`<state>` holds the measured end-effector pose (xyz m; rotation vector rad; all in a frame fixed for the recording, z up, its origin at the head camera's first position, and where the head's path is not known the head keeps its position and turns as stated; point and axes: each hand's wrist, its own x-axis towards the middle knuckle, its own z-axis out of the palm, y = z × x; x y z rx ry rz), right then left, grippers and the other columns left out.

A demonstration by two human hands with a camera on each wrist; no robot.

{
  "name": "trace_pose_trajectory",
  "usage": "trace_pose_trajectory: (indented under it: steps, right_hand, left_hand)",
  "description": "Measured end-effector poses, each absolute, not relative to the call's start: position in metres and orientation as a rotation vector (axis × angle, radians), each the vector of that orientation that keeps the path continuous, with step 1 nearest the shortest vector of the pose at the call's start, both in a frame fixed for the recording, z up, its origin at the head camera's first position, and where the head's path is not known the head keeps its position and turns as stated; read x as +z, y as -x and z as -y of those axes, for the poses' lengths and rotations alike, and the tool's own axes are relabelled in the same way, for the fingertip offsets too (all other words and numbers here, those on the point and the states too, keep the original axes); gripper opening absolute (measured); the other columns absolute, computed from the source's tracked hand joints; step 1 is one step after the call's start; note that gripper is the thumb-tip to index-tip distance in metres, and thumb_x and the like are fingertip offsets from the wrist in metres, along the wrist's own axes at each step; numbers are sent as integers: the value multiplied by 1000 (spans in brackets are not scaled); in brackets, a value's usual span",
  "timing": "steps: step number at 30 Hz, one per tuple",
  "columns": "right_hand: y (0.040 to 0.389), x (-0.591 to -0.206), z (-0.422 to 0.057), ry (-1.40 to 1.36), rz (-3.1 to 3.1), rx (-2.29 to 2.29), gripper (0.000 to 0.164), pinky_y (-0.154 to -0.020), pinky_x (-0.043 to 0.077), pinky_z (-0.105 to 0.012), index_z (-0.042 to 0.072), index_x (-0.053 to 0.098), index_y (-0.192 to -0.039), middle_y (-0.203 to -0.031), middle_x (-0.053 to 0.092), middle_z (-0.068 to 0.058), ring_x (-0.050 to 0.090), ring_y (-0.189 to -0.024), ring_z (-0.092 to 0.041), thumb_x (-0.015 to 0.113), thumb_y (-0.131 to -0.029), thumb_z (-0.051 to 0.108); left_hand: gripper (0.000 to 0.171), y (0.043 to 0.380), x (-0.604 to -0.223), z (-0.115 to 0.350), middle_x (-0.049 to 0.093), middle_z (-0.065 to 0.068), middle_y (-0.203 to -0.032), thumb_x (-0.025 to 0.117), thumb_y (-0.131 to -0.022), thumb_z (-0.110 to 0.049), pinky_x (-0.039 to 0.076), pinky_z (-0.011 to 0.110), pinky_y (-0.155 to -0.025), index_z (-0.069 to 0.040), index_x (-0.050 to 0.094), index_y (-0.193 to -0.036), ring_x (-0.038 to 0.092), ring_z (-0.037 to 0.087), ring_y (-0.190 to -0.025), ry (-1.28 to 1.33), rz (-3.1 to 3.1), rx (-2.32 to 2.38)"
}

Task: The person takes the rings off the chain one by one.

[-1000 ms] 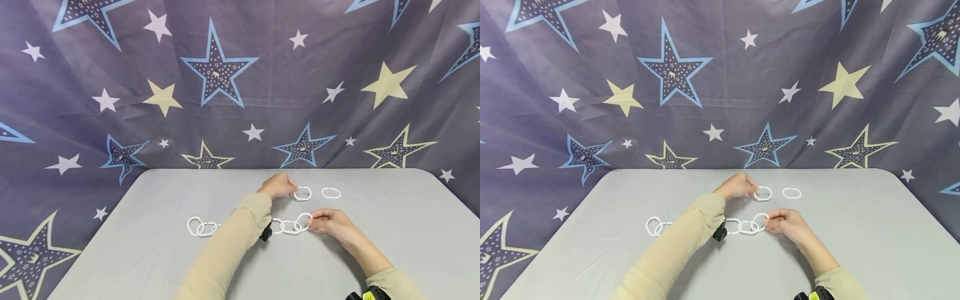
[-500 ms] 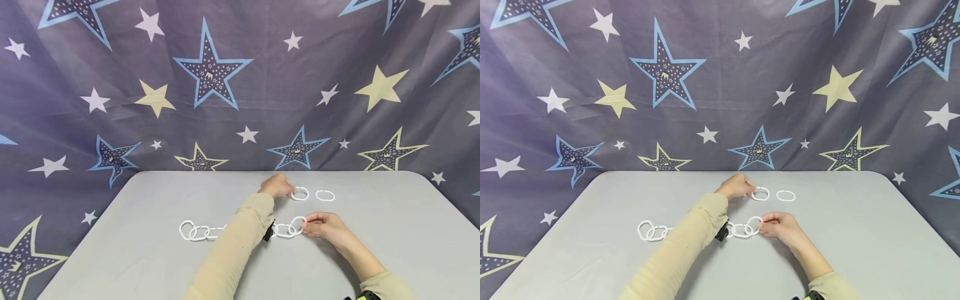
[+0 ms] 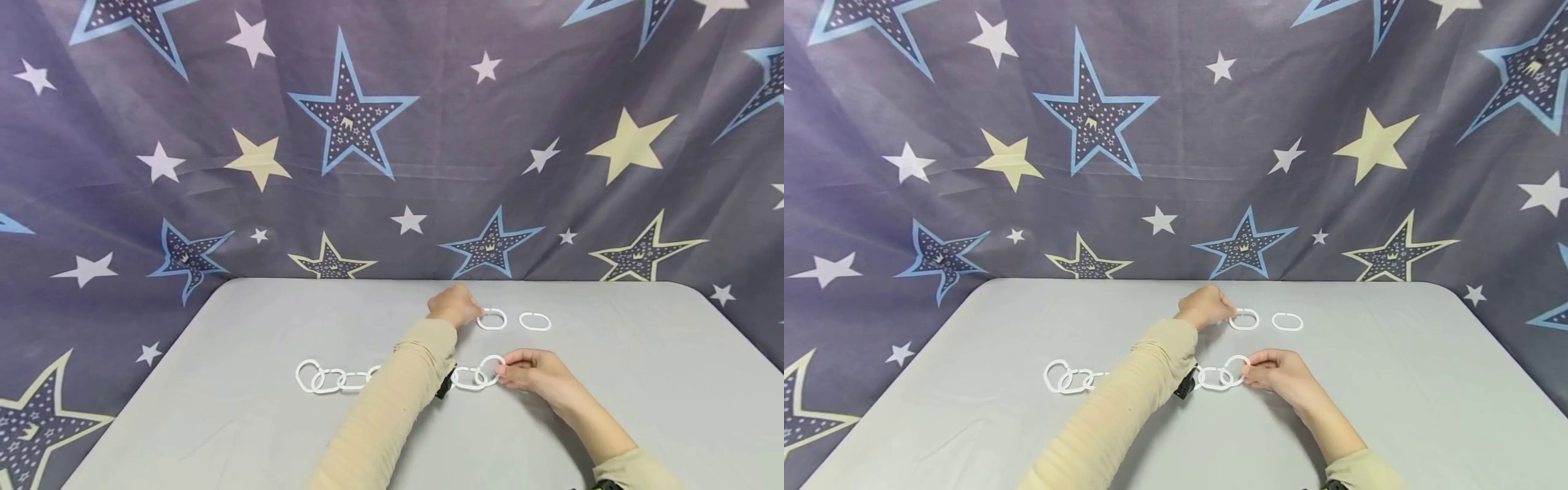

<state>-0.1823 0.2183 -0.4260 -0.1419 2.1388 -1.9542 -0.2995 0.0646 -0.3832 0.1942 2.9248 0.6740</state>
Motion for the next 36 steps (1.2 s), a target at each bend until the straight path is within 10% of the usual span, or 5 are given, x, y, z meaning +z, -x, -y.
trace_pose_trajectory:
  steps: [36]
  right_hand:
    - [184,-425,-218,110,-2136,-1953,21,-75,56,-25,-15,60,-102,-85,68,-4,68,-77,-10,66,-90,0]
  left_hand:
    - [18,293,-379,-27,75,-9,-84,63,-97,-30,45,28,-78,-20,75,-106,65,10,-64,-528,-2772,837]
